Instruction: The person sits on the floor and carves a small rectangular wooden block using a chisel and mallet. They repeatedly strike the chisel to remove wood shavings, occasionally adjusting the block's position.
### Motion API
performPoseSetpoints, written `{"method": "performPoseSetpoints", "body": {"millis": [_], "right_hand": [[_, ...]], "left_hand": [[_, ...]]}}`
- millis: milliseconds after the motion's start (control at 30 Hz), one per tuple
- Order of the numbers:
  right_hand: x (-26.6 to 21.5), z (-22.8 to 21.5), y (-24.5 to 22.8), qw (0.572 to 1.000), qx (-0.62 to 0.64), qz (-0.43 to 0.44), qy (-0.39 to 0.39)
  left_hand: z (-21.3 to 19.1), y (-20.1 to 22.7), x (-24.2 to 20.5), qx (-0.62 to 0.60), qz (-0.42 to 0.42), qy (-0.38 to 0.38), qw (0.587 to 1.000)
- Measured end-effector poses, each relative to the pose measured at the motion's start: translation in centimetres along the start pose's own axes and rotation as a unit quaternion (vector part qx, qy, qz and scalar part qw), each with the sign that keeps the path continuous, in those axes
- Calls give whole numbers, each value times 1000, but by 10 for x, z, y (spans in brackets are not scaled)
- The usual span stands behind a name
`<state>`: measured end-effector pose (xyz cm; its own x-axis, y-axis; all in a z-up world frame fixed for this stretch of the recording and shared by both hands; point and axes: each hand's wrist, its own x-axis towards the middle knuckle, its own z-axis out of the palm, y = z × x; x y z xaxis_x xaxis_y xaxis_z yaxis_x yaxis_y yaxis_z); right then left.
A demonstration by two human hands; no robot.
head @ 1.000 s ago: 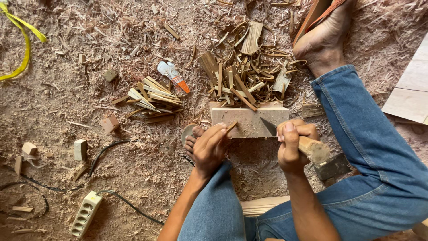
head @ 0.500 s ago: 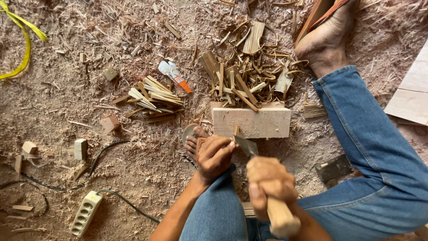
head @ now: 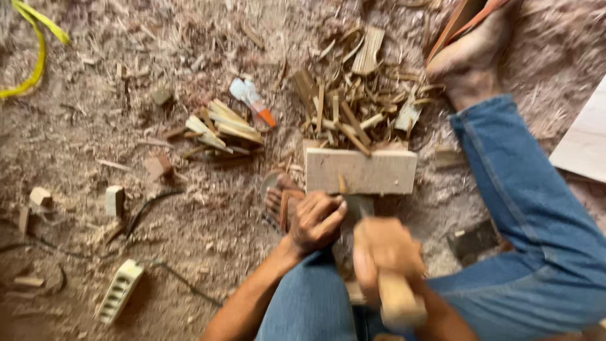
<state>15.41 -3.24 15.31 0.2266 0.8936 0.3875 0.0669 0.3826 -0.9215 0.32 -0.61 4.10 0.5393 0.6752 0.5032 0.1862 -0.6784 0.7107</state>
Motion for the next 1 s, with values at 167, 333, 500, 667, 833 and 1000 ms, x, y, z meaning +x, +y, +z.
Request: {"method": "performPoseSetpoints", "body": {"millis": [167,333,500,667,833,1000], "right_hand": [[11,-3,36,998,-56,-35,24],[-15,-6,45,994,-84,23,70],[-20,-14,50,995,-52,4,83],[-57,-15,79,992,-111,-6,52],[-35,-40,136,978,145,99,111],[-24,-31,74,992,-10,97,77]], "left_hand": [[-4,-6,29,1,-12,3,1000],[-6,10,18,-2,-28,-7,1000],[1,-1,17,-6,-28,19,999],[3,10,-8,-17,-65,-4,998],[-4,-1,4,-9,-37,32,999],[1,-9,1,-20,-35,18,999]]}}
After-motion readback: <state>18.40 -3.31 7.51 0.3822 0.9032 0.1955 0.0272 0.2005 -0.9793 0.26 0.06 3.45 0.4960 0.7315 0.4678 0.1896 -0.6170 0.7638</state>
